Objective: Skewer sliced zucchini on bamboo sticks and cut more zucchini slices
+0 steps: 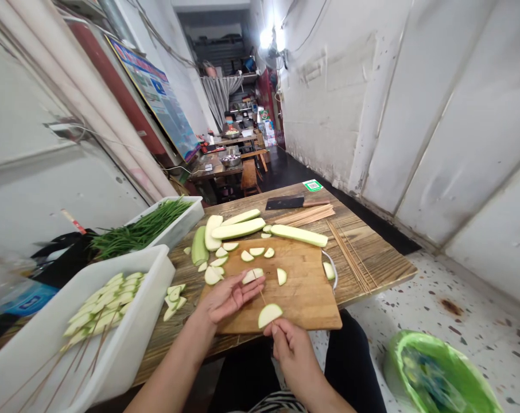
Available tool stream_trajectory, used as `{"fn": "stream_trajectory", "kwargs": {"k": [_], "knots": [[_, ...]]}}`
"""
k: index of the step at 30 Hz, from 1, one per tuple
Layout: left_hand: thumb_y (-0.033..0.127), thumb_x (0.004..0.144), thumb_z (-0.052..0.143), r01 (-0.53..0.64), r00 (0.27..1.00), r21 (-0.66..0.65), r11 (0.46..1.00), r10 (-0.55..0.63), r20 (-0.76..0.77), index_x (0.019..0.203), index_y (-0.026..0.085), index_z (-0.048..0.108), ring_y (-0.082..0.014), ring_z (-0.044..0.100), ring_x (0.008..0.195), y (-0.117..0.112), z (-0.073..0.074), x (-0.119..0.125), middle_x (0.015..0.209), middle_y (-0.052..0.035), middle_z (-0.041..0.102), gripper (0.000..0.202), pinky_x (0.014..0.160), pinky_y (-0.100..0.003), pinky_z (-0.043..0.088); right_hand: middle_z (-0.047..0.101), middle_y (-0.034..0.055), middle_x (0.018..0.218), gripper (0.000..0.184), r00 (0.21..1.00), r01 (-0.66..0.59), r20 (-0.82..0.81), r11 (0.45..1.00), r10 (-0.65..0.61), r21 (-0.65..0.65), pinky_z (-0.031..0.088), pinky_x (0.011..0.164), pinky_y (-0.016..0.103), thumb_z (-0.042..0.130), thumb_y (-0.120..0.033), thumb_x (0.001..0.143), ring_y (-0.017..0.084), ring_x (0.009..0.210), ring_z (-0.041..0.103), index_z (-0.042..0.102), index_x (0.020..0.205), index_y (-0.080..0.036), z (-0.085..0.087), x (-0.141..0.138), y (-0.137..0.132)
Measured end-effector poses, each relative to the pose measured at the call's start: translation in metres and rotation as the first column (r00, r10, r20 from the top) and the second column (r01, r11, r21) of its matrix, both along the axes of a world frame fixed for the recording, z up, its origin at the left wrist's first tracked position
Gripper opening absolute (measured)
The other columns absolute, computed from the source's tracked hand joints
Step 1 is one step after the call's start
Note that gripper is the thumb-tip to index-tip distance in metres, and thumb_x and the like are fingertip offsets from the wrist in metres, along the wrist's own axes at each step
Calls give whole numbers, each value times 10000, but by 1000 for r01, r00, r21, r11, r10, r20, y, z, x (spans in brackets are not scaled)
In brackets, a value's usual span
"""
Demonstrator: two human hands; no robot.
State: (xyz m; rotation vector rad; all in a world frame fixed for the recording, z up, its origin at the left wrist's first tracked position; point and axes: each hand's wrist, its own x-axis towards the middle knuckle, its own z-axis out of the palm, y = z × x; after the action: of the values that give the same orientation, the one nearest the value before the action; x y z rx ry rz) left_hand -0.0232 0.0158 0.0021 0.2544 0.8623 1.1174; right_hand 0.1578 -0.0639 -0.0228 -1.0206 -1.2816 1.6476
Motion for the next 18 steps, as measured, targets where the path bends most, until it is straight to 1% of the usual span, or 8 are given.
{"fn": "stream_trajectory", "kwargs": {"k": [4,7,10,14,18], "knots": [[60,784,524,-104,994,-43,994,102,-47,940,47,520,-324,557,1042,1,4,6,1088,-237,590,157,848,-405,507,222,-112,453,325,1000,-18,-15,1000,17,-8,110,376,199,439,-481,859,66,396,176,498,798,-167,3,1,-5],[59,798,495,-173,983,-68,983,168,-75,961,37,519,-318,573,1018,4,6,8,1062,-243,601,166,817,-391,524,226,-112,445,346,1000,-13,-21,1000,12,-21,109,372,201,435,-501,856,63,387,168,505,803,-167,1,2,-8],[63,805,483,-181,981,-76,981,175,-80,973,32,524,-307,583,1006,5,6,7,1035,-240,615,175,805,-383,530,217,-113,441,361,1000,-3,-18,1000,3,-31,102,372,202,444,-515,846,60,385,158,516,801,-164,-3,3,-8],[54,795,494,-180,981,-49,982,176,-82,945,17,540,-310,590,991,4,5,6,1017,-244,622,162,826,-398,519,211,-118,435,355,1000,-8,-16,999,7,-38,93,371,198,452,-509,845,56,382,149,516,806,-161,-6,3,-7],[57,796,498,-193,977,-32,981,189,-99,936,26,539,-308,600,972,3,7,7,1024,-242,620,149,830,-412,515,204,-123,430,358,999,-20,-30,998,18,-54,92,368,196,456,-510,842,55,377,142,517,806,-159,-7,2,-6]]}}
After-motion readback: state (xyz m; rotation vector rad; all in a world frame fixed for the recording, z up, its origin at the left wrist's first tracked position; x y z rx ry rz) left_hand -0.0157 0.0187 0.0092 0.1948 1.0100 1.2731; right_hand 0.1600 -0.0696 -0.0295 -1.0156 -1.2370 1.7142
